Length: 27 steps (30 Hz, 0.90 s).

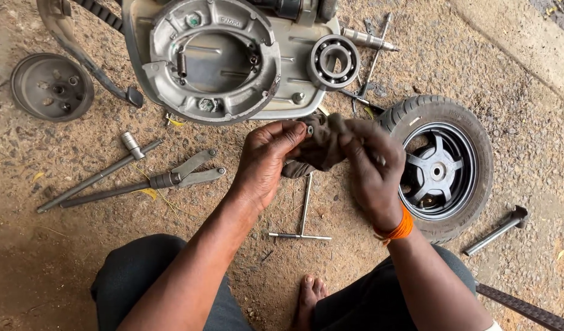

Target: Cleaning and assembling motorcycle clutch and brake components.

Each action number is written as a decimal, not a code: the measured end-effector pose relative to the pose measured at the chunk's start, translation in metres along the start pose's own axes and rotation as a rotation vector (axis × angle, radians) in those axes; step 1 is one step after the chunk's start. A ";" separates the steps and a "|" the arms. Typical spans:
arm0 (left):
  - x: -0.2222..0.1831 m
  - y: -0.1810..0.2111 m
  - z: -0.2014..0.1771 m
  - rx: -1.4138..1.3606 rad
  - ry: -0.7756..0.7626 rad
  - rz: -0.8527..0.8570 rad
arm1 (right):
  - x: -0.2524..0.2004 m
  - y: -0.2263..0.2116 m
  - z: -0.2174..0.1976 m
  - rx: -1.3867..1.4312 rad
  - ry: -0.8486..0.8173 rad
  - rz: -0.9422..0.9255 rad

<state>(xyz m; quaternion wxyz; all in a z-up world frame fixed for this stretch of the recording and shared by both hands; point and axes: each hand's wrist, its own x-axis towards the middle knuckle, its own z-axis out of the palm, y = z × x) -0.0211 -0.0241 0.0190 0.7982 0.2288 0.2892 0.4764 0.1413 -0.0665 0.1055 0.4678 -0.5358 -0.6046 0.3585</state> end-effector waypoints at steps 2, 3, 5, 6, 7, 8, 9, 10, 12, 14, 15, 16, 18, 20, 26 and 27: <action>-0.001 -0.003 0.001 -0.021 -0.068 -0.012 | 0.000 -0.003 0.009 -0.135 -0.037 -0.063; -0.001 -0.005 0.001 -0.043 -0.136 -0.024 | -0.001 -0.004 0.013 -0.269 -0.075 -0.125; 0.001 -0.004 -0.006 0.022 -0.144 -0.075 | -0.005 0.015 0.008 -0.101 -0.091 -0.016; 0.005 -0.002 -0.009 0.090 -0.158 -0.112 | -0.003 0.025 0.006 0.065 -0.107 0.077; 0.008 -0.005 -0.012 0.091 -0.160 -0.105 | 0.006 0.014 0.006 0.064 -0.109 0.070; 0.008 -0.011 -0.014 0.107 -0.217 -0.087 | 0.010 0.003 0.005 -0.002 -0.058 0.241; 0.009 -0.018 -0.016 0.122 -0.275 -0.069 | 0.015 -0.007 0.003 -0.067 -0.009 0.413; 0.010 -0.022 -0.012 0.128 -0.284 -0.078 | 0.017 0.010 -0.008 -0.064 0.005 0.416; 0.010 -0.025 -0.007 -0.006 -0.333 -0.100 | 0.024 0.042 -0.026 0.347 0.028 0.351; 0.011 -0.027 -0.010 0.030 -0.335 -0.075 | 0.019 0.015 -0.024 0.481 -0.065 0.338; 0.013 -0.028 -0.011 0.064 -0.342 -0.054 | 0.017 0.003 -0.023 0.613 -0.153 0.327; 0.009 -0.020 -0.005 0.065 -0.339 -0.063 | 0.015 0.007 -0.021 0.617 -0.148 0.334; 0.005 -0.003 0.008 -0.061 -0.320 -0.145 | 0.012 0.016 -0.020 0.473 -0.204 0.289; 0.009 -0.020 0.000 -0.108 -0.384 -0.126 | 0.017 0.023 -0.025 0.254 -0.130 0.288; 0.013 -0.018 0.006 -0.140 -0.380 -0.137 | 0.018 0.017 -0.032 0.555 -0.215 0.248; 0.011 -0.018 0.008 -0.099 -0.399 -0.127 | 0.016 0.005 -0.024 0.300 -0.203 0.248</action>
